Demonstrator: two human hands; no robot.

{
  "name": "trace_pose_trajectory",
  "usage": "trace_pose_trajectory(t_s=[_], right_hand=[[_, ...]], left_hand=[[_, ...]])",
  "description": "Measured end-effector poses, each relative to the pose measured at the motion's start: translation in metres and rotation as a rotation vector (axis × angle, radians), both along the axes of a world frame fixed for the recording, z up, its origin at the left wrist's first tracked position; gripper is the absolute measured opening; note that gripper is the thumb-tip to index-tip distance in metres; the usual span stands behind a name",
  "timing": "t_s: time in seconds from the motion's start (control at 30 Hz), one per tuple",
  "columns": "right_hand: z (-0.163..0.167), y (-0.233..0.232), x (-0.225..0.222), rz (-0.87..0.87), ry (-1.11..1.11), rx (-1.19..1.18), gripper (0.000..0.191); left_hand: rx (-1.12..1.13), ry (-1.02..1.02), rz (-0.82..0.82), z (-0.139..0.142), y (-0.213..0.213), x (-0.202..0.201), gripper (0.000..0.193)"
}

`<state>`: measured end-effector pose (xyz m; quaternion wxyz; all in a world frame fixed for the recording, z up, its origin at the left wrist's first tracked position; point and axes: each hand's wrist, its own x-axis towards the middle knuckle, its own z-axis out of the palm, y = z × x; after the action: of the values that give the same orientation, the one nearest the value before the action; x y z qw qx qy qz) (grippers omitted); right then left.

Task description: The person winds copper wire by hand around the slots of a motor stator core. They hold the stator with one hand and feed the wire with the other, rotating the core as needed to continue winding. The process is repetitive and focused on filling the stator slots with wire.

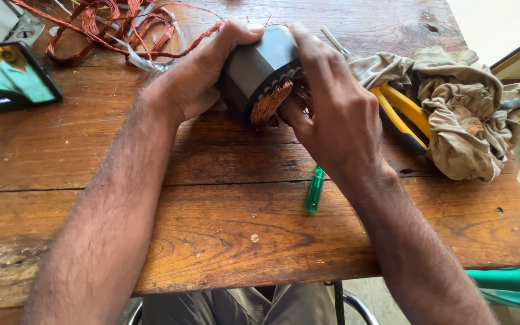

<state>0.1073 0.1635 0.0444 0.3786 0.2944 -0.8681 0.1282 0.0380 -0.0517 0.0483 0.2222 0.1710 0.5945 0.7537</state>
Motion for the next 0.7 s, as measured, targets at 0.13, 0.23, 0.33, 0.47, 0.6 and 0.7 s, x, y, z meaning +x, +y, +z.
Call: trace_pose_trajectory(t_s=[0.13,0.23,0.33,0.47,0.6,0.7], right_hand=[[-0.004,0.002,0.0,-0.147,-0.186,-0.084,0.075],[-0.008,0.004,-0.004,-0.195,-0.105,0.007,0.071],[-0.014,0.006,-0.005,-0.236,-0.105,0.049,0.068],[-0.018,0.011,-0.008,-0.201,-0.125,0.077,0.059],[-0.014,0.013,-0.008,-0.195,-0.152,0.053,0.058],[-0.008,0.009,-0.005,-0.241,-0.141,0.065,0.061]], left_hand=[[-0.052,0.023,0.042,-0.002,0.001,-0.002,0.067],[-0.05,0.027,0.058,-0.006,0.003,-0.002,0.068],[-0.011,0.03,0.061,-0.008,0.005,-0.002,0.067],[0.008,0.032,0.066,-0.009,0.006,-0.002,0.066],[0.001,0.024,0.056,-0.006,0.005,-0.001,0.067],[0.01,0.037,0.072,-0.005,0.004,0.0,0.068]])
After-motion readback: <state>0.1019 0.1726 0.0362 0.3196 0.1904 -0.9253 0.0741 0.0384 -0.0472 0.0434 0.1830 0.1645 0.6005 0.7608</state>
